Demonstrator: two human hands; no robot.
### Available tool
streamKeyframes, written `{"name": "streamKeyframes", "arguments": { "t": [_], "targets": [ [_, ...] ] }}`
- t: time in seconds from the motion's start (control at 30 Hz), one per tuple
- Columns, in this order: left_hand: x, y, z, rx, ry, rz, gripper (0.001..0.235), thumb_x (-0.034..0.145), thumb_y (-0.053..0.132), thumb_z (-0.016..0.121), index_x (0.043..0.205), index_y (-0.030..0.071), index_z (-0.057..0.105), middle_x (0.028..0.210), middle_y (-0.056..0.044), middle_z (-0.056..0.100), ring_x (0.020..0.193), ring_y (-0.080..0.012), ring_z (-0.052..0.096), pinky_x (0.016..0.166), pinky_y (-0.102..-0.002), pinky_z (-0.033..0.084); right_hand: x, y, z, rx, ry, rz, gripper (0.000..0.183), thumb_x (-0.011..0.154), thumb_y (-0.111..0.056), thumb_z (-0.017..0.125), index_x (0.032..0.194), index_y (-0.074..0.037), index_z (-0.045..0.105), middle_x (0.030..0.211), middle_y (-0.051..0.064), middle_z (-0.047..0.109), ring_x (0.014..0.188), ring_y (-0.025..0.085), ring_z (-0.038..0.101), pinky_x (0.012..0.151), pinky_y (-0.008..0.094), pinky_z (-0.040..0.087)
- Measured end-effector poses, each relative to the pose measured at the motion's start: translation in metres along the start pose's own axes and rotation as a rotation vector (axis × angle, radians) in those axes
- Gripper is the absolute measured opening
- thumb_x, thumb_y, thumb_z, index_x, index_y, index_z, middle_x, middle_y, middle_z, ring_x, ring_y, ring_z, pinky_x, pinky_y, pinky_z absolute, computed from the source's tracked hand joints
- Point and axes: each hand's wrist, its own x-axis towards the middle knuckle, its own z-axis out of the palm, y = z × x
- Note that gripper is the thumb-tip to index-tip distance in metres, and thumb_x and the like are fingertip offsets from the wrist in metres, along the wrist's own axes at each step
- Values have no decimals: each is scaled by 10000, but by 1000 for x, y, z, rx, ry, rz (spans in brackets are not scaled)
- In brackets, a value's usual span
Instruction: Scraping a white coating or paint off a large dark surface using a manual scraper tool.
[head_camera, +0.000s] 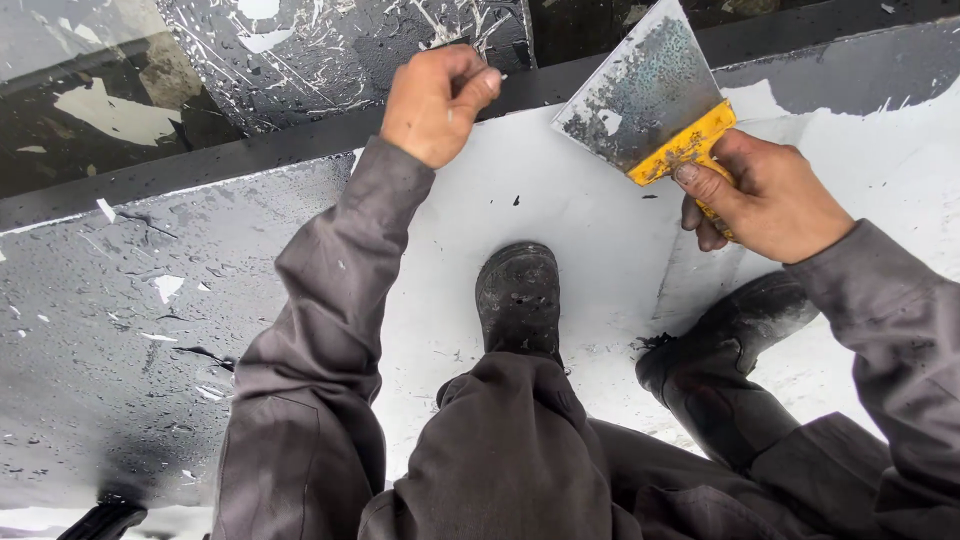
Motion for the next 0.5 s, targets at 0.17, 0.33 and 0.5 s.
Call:
{"name": "streamKeyframes", "arguments": {
  "t": [0.17,0.33,0.5],
  "targets": [
    [-93,-2,-46,-82,607,-127,360,1124,232,644,894,-17,523,796,-25,584,667,-102,519,584,-271,443,6,-16,-27,-747,191,-429,321,1057,-214,608,1365,-123,610,879,51,695,739,179,676,670,331,577],
    [-163,-29,-41,121,832,-16,230,1200,149,553,1365,-7,517,1099,-64,624,848,-63,527,753,-206,449,35,-63,-25,-1657,237,-699,477,1038,-213,633,1491,-346,565,912,-59,683,841,129,648,754,277,575],
    [-178,-19,-11,72,860,-50,298,1151,126,551,1410,-2,476,1065,-53,610,748,-49,430,698,-210,387,77,-111,53,-1741,235,-962,531,983,-250,582,1508,-329,585,1076,-36,676,919,138,620,802,320,532]
  ]
}}
